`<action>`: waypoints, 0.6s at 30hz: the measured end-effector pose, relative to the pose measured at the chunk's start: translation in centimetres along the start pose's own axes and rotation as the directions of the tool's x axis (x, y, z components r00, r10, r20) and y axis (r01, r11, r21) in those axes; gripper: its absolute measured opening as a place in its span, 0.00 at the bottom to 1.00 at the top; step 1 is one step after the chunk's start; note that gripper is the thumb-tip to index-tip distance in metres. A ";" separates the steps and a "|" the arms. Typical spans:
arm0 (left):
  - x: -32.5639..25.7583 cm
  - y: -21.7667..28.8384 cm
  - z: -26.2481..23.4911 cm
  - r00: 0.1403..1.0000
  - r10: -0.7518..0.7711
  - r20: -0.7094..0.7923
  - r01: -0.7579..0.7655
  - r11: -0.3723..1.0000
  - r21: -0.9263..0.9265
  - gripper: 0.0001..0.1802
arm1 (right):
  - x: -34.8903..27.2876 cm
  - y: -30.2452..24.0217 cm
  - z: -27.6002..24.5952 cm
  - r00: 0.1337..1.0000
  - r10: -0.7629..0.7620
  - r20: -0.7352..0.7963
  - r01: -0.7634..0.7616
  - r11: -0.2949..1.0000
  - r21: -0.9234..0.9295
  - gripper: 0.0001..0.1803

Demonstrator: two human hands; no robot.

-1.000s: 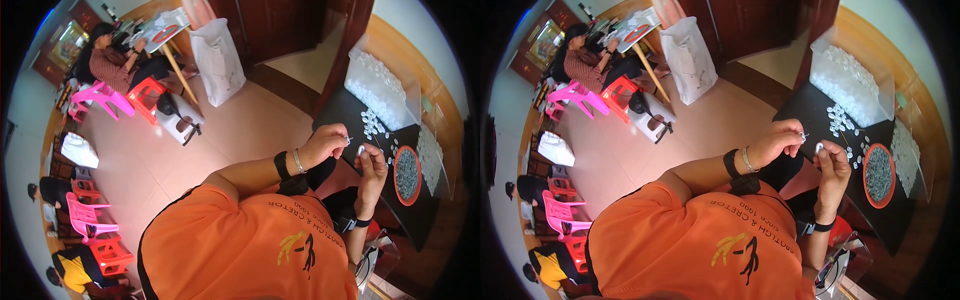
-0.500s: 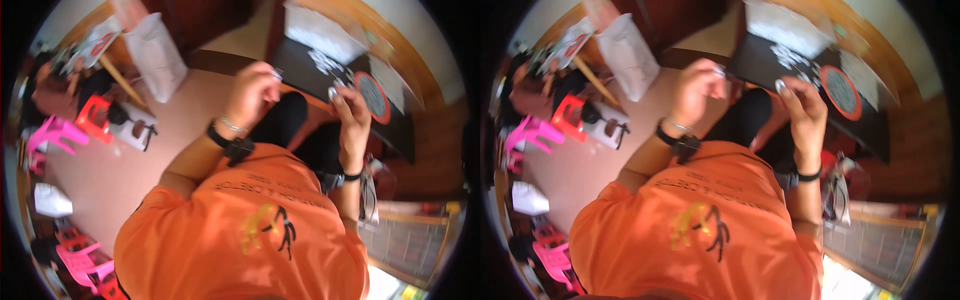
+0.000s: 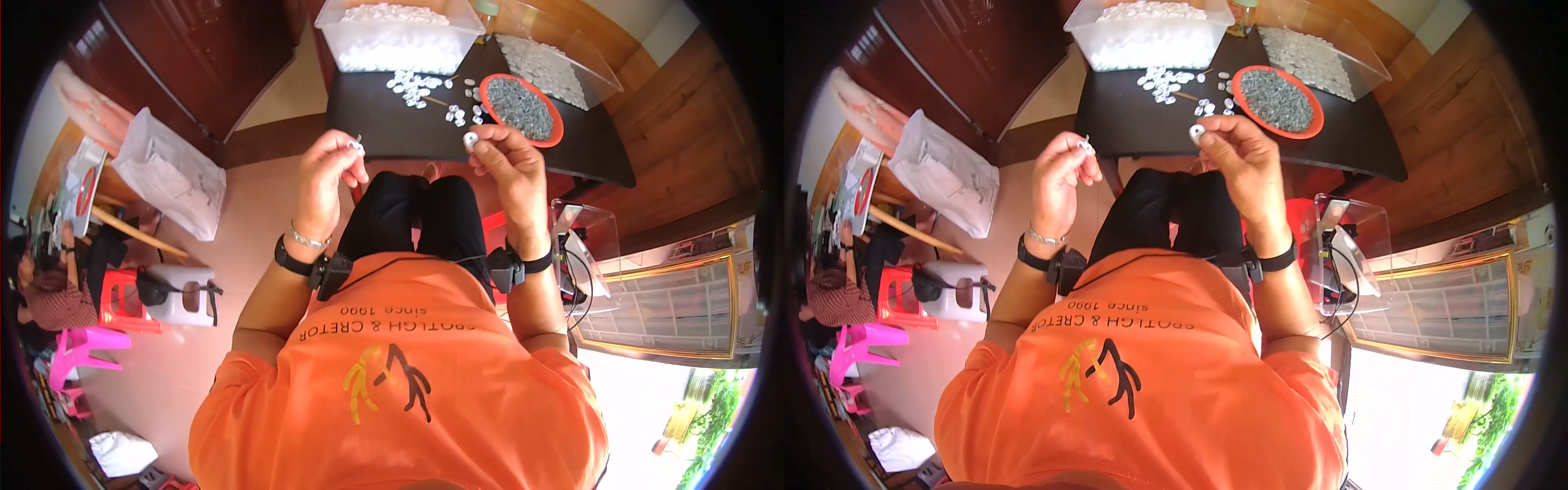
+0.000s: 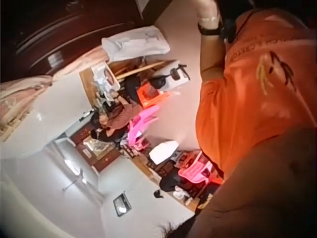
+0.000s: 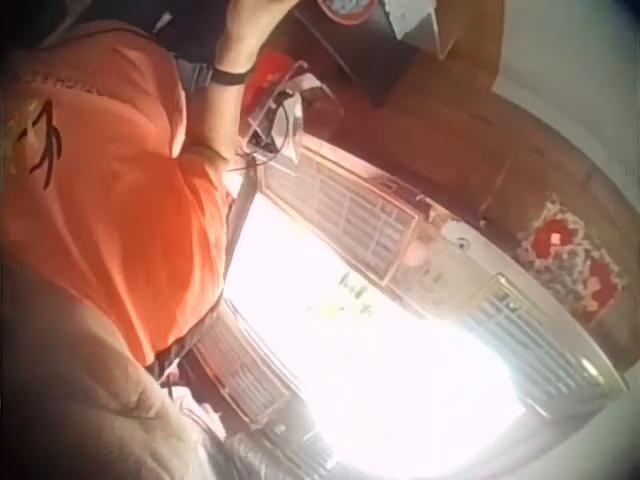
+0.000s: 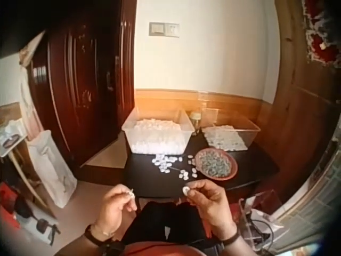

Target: Manually inserting small gray components into white plastic parts.

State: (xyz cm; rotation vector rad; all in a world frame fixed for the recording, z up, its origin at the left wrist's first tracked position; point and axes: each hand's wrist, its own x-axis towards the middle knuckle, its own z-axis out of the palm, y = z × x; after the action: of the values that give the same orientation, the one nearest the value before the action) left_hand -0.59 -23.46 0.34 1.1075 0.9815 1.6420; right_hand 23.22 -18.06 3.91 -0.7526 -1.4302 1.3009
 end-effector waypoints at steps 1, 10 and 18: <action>0.3 -0.2 0.4 1.000 -0.013 0.016 0.013 1.000 0.014 0.09 | 0.6 0.5 0.0 0.999 0.040 -0.003 -0.040 0.999 0.015 0.08; 3.5 -1.9 1.9 0.993 -0.086 0.077 0.082 0.995 0.052 0.10 | 5.8 3.9 2.4 0.966 0.219 0.139 -0.245 0.947 0.210 0.08; 4.4 -3.1 1.7 0.992 -0.122 0.022 0.121 0.992 0.031 0.10 | 7.4 5.5 3.8 0.969 0.177 0.172 -0.202 0.969 0.139 0.08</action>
State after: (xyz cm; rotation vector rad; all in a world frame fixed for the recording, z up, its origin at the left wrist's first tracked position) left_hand 0.90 -18.18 -1.03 1.0635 1.0406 1.5178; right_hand 16.50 -11.30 0.97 -0.7074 -1.3868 1.6324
